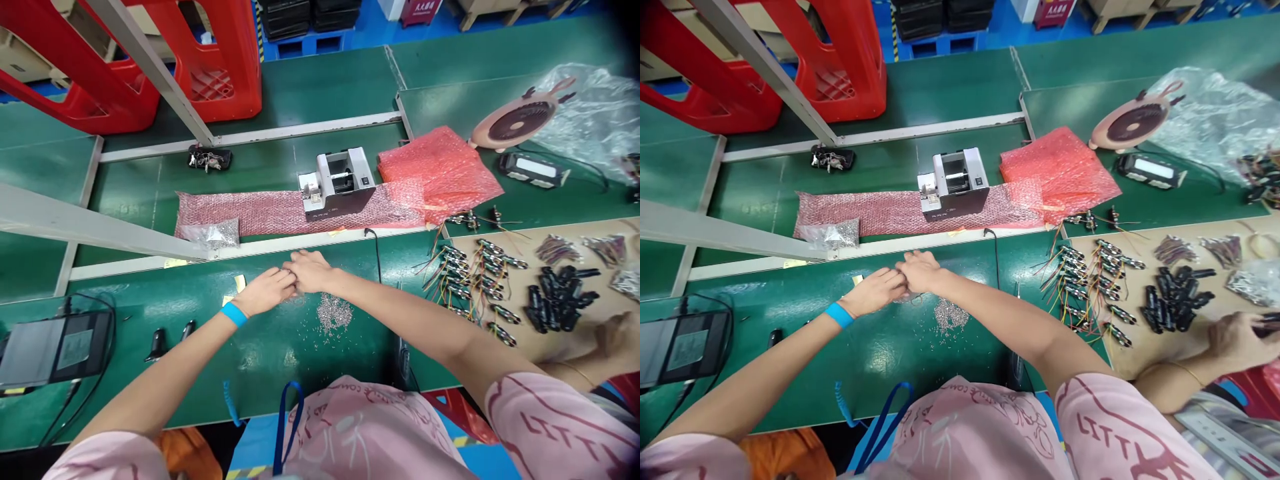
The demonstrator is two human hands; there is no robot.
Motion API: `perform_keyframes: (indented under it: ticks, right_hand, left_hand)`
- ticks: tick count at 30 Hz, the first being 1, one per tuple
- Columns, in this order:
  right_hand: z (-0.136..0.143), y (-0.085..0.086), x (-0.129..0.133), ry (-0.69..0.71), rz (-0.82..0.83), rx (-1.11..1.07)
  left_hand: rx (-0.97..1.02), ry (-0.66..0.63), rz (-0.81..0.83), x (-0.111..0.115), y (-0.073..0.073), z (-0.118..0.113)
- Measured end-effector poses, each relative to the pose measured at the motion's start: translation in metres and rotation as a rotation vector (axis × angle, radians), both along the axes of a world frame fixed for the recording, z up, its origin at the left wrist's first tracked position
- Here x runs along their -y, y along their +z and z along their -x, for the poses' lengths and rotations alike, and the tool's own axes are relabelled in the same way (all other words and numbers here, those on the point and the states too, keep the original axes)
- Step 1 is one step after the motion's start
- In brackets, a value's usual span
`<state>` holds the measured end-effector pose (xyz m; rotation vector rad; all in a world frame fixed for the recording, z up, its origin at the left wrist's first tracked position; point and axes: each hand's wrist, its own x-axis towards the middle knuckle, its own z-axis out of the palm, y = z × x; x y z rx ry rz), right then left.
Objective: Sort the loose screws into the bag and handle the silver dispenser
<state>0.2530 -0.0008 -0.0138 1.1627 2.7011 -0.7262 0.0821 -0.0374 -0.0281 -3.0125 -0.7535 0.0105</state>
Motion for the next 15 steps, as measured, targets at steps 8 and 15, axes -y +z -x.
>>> perform_keyframes:
  ticks: [8,15]
  right_hand:
    - [0.003,-0.018,-0.018,0.39,-0.049,-0.169]
    - [0.007,-0.033,-0.028,0.328,-0.004,-0.185]
  left_hand:
    - [-0.002,-0.011,-0.041,0.007,0.005,0.004]
    - [0.027,0.102,-0.031,0.011,-0.005,0.003]
